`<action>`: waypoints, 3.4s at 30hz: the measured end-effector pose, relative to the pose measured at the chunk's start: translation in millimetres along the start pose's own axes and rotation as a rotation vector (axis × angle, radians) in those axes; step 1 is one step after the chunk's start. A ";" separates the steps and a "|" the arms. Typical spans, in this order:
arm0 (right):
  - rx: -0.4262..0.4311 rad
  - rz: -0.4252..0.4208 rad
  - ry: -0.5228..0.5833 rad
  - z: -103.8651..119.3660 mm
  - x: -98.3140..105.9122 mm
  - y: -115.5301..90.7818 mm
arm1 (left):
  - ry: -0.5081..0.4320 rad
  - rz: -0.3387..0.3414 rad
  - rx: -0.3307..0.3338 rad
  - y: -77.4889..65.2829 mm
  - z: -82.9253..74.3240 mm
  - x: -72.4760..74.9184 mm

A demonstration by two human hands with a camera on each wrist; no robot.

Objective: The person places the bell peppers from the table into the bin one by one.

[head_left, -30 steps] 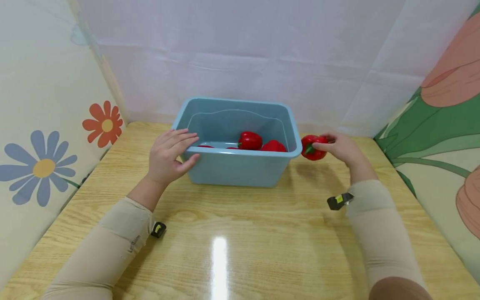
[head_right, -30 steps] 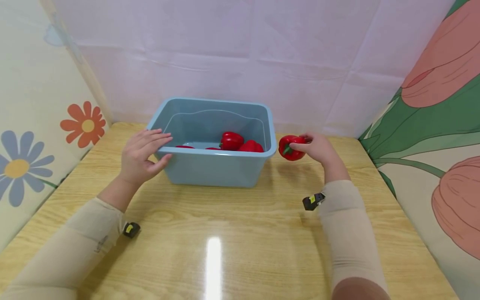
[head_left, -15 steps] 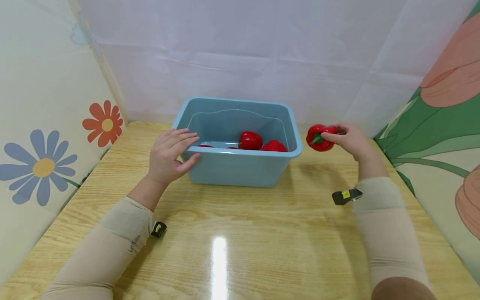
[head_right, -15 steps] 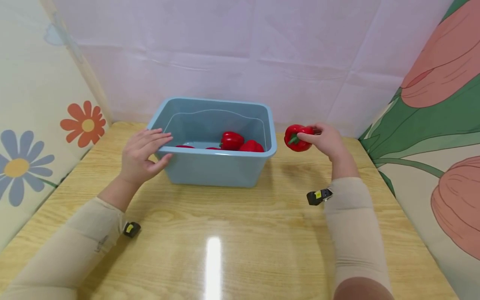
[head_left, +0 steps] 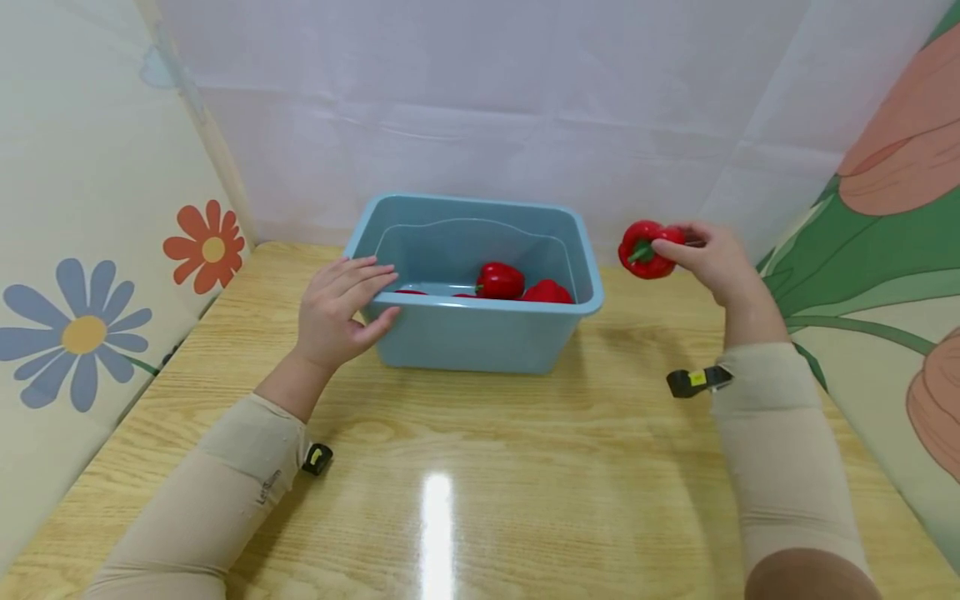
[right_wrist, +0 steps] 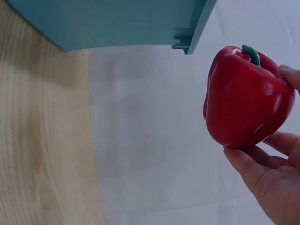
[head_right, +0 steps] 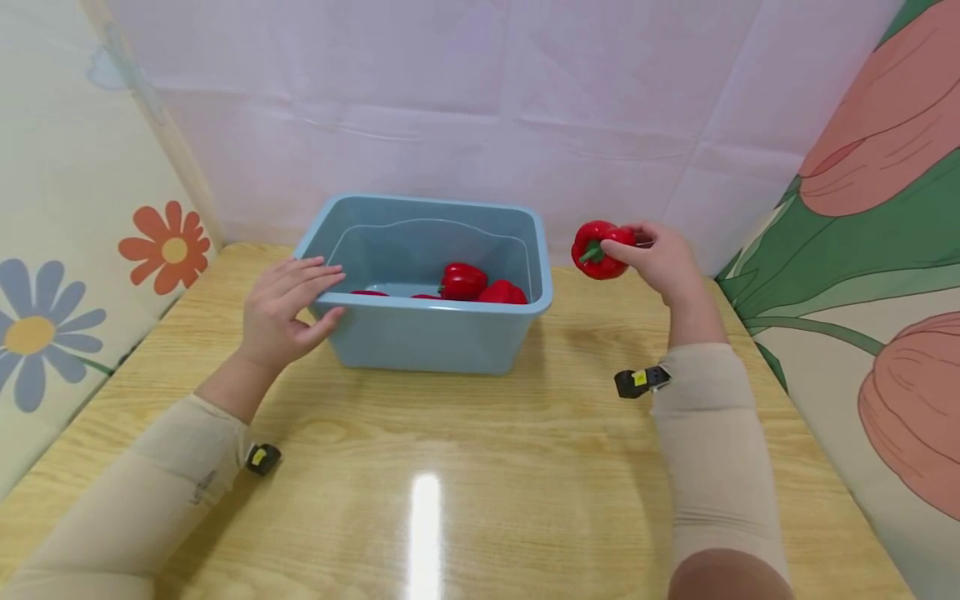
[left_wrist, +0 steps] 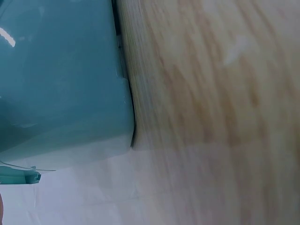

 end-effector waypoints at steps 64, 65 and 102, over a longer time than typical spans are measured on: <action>0.274 0.239 -0.198 162.1 -165.5 12.7 | 0.001 0.007 0.011 -3.0 4.6 -2.0; 0.280 0.247 -0.202 163.0 -168.8 12.3 | 0.001 0.006 0.012 -3.1 4.6 -2.1; 0.206 0.359 -0.293 126.8 -198.5 11.5 | 0.017 0.037 -0.002 -2.7 1.3 -6.7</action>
Point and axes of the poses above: each hand's wrist, its own y-axis towards the middle knuckle, its own x-axis out of the back of the hand, z = x × y, the point moved 10 cm from there along y, towards the middle knuckle, and after that the axes turned 11 degrees about y, right-handed, at the moved point
